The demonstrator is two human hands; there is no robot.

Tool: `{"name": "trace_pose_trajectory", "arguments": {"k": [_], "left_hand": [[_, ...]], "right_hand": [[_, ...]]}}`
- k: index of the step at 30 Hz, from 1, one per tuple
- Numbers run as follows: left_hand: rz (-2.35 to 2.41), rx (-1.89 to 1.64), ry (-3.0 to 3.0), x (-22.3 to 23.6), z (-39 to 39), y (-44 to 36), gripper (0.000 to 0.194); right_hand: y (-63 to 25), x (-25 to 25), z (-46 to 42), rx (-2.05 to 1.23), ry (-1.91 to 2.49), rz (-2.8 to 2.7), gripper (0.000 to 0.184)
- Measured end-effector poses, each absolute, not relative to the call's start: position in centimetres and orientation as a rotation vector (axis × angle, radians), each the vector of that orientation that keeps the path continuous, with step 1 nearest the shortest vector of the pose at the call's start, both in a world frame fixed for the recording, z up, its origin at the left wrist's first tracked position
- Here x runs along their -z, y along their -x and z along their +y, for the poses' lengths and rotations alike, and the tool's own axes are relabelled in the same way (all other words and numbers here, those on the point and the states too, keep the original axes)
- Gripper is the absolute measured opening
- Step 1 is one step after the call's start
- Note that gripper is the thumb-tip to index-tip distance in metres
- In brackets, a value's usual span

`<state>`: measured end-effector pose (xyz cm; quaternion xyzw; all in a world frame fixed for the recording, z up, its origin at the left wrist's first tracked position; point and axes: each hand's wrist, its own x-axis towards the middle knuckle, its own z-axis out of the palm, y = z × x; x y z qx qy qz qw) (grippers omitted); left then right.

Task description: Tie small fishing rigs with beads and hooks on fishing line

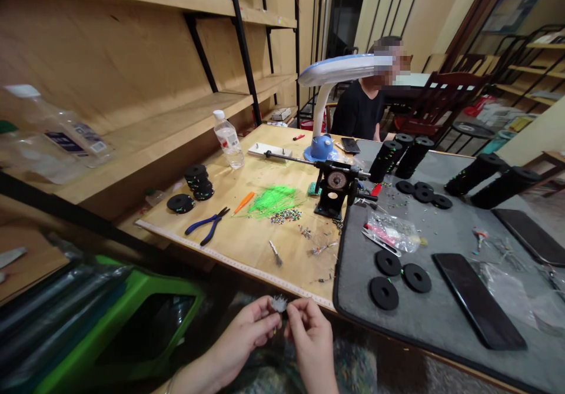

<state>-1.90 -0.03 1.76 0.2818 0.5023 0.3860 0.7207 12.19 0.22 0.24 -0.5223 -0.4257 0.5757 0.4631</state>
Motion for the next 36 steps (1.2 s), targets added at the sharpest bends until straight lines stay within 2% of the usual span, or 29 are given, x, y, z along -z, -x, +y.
{"name": "trace_pose_trajectory", "arguments": {"k": [14, 23, 36], "left_hand": [[0.973, -0.929, -0.613, -1.49, -0.19, 1.07, 0.034], [0.967, -0.933, -0.574, -1.27, 0.07, 0.91, 0.026], [0.971, -0.985, -0.308, -0.93, 0.38, 0.99, 0.036]], "right_hand": [[-11.96, 0.12, 0.46, -1.460, 1.279, -0.935, 0.045], [-11.64, 0.22, -0.07, -1.504, 1.205, -0.980, 0.038], [-12.09, -0.01, -0.44, -1.405, 1.290, -1.132, 0.037]]}}
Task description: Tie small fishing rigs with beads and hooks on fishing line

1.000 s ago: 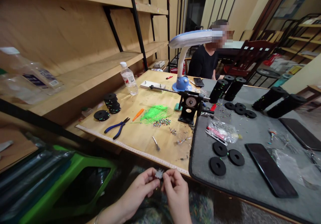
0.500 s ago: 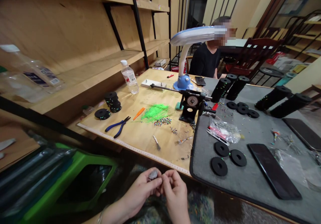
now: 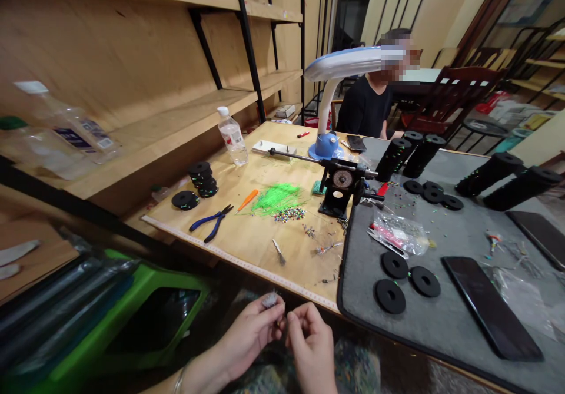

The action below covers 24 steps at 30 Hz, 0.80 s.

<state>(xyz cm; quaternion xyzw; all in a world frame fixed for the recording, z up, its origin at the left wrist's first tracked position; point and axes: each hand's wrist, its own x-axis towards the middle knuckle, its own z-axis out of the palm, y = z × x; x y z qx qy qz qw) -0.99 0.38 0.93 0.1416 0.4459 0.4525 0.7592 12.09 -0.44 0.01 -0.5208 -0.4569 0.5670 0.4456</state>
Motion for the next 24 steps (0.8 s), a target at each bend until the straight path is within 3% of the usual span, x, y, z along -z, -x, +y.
{"name": "trace_pose_trajectory", "arguments": {"k": [24], "left_hand": [[1.146, -1.011, -0.760, -1.9, 0.3, 1.1, 0.035]], "right_hand": [[-11.8, -0.4, 0.0, -1.404, 1.330, -1.058, 0.041]]}}
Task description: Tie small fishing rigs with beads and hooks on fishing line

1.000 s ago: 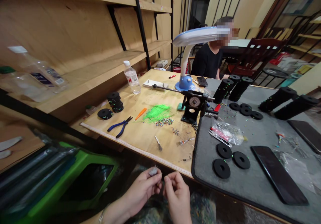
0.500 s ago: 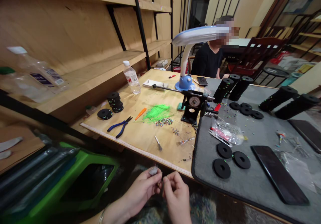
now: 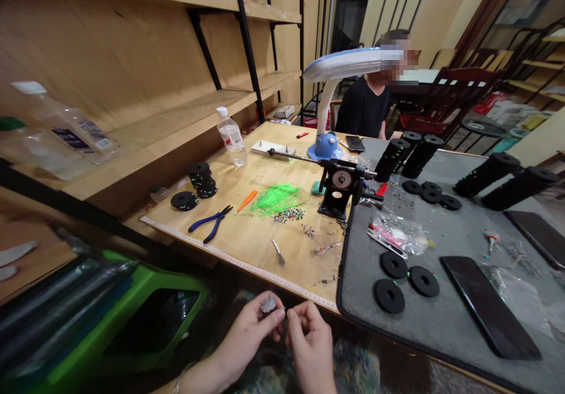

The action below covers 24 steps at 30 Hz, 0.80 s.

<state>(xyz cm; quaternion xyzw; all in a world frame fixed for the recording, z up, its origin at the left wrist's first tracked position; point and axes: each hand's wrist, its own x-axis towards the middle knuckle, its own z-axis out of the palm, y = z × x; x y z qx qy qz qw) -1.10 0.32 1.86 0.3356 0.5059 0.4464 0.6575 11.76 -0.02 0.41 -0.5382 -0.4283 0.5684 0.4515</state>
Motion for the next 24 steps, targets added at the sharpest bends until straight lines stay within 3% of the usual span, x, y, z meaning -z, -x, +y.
{"name": "trace_pose_trajectory", "arguments": {"k": [10, 24], "left_hand": [[1.070, -0.995, -0.448, -1.76, 0.37, 1.08, 0.039], [1.105, -0.991, -0.550, -1.82, 0.27, 0.91, 0.038]], "right_hand": [[-11.82, -0.64, -0.31, -1.366, 1.336, -1.146, 0.040], [-11.86, -0.30, -0.26, -1.379, 1.343, -1.122, 0.043]]}}
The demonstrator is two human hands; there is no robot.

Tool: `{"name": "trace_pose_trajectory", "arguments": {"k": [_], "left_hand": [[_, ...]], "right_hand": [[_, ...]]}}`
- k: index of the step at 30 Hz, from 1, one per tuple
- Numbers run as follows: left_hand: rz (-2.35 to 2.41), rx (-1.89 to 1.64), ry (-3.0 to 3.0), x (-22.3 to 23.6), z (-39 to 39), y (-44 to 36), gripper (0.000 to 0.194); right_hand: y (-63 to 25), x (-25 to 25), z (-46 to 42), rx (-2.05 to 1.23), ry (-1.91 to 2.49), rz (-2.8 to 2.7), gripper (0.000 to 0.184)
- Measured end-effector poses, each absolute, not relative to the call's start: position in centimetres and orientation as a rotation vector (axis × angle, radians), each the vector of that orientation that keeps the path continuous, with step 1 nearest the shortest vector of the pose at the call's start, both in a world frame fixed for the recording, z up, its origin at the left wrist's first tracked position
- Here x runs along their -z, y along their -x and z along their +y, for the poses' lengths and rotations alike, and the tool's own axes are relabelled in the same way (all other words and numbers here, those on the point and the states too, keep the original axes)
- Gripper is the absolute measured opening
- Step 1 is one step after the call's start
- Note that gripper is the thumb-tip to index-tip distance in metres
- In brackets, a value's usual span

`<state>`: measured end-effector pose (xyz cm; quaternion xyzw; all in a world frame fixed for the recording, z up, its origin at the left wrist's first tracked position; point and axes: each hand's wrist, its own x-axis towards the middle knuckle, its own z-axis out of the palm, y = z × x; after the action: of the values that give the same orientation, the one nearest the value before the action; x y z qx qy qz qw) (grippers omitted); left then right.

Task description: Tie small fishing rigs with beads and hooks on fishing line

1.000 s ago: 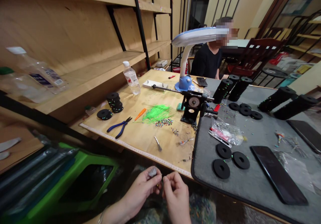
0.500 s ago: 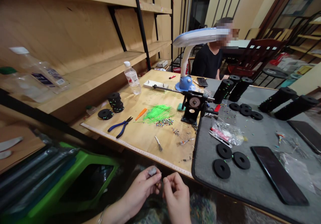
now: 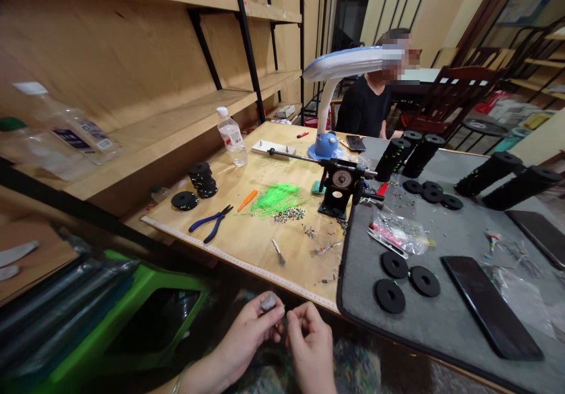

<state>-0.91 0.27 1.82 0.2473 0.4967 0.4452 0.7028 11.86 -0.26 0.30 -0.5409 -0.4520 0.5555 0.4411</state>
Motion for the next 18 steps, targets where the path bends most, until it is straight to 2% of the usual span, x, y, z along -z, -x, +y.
{"name": "trace_pose_trajectory", "arguments": {"k": [7, 14, 18], "left_hand": [[1.168, -0.987, -0.829, -1.94, 0.12, 1.06, 0.036], [1.221, -0.955, -0.959, -1.73, -0.01, 1.11, 0.031], [1.246, -0.953, -0.998, -1.95, -0.13, 1.06, 0.028]], "right_hand": [[-11.78, -0.29, 0.08, -1.466, 1.288, -1.025, 0.042], [-11.67, 0.01, 0.51, -1.626, 1.276, -0.903, 0.050], [-11.53, 0.62, 0.61, -1.621, 1.275, -0.886, 0.047]]}}
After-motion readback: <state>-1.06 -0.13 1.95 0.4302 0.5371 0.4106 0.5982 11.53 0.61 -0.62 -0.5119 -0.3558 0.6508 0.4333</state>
